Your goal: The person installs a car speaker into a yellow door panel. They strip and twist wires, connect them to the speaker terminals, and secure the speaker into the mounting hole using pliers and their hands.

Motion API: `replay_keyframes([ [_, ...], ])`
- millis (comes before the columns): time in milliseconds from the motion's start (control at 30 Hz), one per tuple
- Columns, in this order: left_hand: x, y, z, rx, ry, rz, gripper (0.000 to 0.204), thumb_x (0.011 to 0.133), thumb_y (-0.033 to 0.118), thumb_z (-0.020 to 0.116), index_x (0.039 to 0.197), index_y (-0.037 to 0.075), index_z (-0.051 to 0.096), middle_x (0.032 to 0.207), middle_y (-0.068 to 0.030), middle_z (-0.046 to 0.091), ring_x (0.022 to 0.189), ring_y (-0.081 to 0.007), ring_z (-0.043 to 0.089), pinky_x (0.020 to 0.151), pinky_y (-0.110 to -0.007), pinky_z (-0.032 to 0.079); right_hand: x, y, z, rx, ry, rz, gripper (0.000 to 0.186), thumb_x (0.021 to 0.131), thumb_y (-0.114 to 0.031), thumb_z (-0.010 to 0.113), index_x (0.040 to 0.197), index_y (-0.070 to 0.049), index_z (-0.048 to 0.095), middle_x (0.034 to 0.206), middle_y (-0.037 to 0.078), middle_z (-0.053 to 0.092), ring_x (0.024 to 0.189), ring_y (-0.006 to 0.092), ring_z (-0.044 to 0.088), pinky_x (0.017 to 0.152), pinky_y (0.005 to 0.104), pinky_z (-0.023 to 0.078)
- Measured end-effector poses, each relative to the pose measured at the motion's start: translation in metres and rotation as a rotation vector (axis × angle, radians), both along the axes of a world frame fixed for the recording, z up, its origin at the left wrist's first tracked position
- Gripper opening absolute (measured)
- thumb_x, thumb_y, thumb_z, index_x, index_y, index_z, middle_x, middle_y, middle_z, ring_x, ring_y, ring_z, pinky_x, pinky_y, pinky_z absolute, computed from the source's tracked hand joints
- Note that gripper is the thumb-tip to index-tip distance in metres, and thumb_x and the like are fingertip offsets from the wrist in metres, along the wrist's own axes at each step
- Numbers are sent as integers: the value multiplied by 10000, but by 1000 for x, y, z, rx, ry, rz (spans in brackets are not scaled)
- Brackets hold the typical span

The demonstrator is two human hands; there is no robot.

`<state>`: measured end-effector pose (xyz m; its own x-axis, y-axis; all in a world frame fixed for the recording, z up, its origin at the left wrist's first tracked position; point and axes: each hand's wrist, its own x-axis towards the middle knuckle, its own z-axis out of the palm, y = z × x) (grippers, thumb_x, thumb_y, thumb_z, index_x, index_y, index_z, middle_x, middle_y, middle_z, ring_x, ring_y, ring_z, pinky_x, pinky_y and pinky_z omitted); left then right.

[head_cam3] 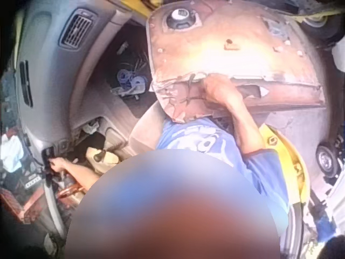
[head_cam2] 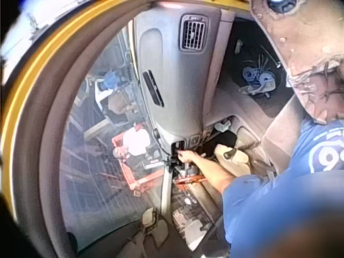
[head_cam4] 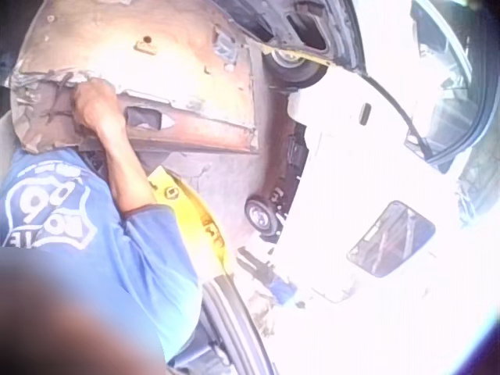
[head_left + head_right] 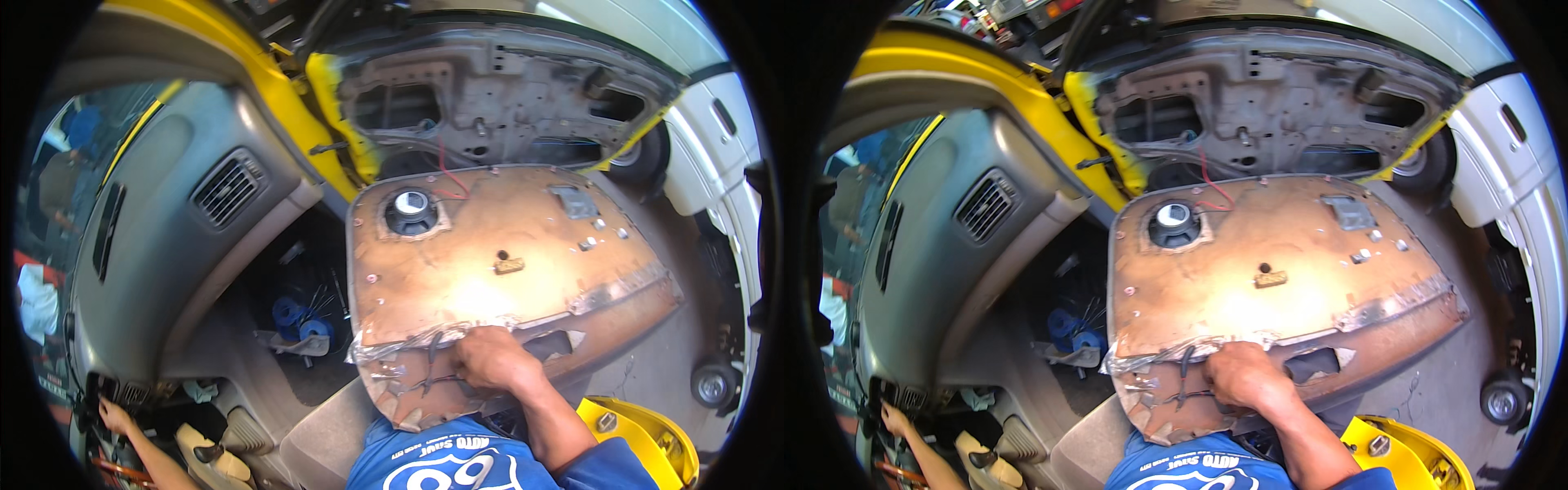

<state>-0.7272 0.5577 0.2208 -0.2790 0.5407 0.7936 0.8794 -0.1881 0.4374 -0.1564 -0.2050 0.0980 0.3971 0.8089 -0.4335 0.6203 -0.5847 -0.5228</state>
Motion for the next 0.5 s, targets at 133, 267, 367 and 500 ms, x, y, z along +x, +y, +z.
replay_keyframes([
  [133,5,0,-5,80,-159,77,665,921,619,739,673,2,757,719,-170,758,705,-384,703,769,-545,567,4,4,8,-47,22,27,131,783,-141,702,840,-118,819,875,161,782,923,375,763,793,471,603],
  [267,11,7,3,84,-19,150,720,964,623,655,730,-49,766,786,-269,753,741,-442,720,759,-556,575,3,4,13,-31,11,-8,114,782,-141,707,814,-102,810,868,177,776,908,382,761,788,480,600],
  [367,24,3,15,-14,37,248,757,979,628,608,806,-90,769,840,-313,751,793,-466,740,793,-563,586,1,4,10,-6,12,-23,108,779,-142,710,802,-94,805,867,184,774,900,388,760,783,484,597],
  [500,34,-13,20,-75,-25,293,702,979,584,610,961,-97,777,934,-308,766,834,-464,751,819,-561,593,-3,2,8,-13,27,-22,107,775,-143,711,801,-96,804,863,182,774,890,390,759,776,487,596],
])
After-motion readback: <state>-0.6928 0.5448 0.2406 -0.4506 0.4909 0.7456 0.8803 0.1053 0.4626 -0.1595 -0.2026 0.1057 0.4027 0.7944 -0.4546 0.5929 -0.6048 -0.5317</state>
